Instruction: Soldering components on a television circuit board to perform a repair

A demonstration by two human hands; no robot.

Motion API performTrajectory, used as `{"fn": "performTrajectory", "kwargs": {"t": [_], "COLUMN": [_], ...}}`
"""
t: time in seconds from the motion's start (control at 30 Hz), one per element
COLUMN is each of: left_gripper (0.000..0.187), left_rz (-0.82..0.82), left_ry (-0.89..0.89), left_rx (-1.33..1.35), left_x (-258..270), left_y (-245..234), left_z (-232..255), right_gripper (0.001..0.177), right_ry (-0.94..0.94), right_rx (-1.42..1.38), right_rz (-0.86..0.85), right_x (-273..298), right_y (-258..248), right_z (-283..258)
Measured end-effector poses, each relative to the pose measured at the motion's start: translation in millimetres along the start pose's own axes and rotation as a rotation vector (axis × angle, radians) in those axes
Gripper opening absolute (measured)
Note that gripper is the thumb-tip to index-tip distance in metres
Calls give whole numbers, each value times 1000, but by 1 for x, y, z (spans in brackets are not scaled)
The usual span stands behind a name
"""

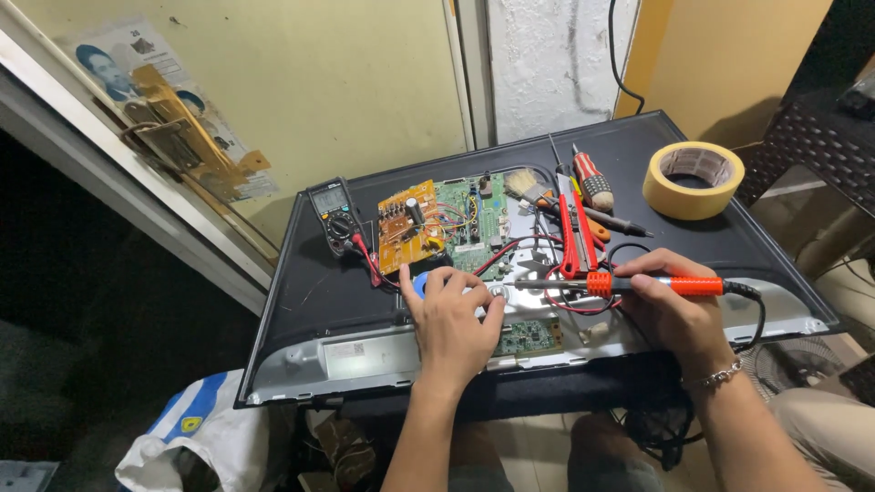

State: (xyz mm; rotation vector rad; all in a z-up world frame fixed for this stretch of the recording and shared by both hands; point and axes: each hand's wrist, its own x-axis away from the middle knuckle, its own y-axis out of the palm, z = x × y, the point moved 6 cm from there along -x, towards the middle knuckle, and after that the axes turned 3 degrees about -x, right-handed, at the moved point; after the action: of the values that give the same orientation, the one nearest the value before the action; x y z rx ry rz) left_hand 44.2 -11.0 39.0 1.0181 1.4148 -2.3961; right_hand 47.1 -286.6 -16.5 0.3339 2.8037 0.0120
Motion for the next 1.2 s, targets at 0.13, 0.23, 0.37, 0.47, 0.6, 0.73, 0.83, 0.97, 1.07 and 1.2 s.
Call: {"fn": "performTrajectory", "kwargs": {"t": [0.13,0.23,0.37,0.47,0.6,0.73,0.83,0.97,1.07,1.2], "left_gripper": [27,27,28,28,27,27,28,27,27,28], "left_rz": [4,5,-2,7,11,9,12,8,5,3], "left_ry": [4,8,2,10,12,17,15,16,13,5], "left_rx": [2,-4,-2,-4,-5,-17,-10,-12,-13,-5], "left_x": [1,0,0,0,0,1,1,1,0,1], "left_y": [0,1,1,1,1,2,2,2,1,1], "left_z": [0,-1,-1,-1,-1,-1,-1,-1,-1,-1], "right_gripper": [13,13,15,14,16,15,16,15,16,17], "right_ry": [-16,-50,-48,-60,-73,-38,-54,12,12,92], "right_rx": [40,93,63,92,103,85,121,-48,-24,-144], "right_rz": [-11,-22,-35,-33,-42,-27,-15,-21,-27,-9], "right_x": [0,0,0,1,0,1,2,2,3,5], "right_y": [0,2,4,4,5,5,5,3,3,6], "right_z": [-5,-8,-12,-12,-16,-16,-17,-6,-8,-6]}}
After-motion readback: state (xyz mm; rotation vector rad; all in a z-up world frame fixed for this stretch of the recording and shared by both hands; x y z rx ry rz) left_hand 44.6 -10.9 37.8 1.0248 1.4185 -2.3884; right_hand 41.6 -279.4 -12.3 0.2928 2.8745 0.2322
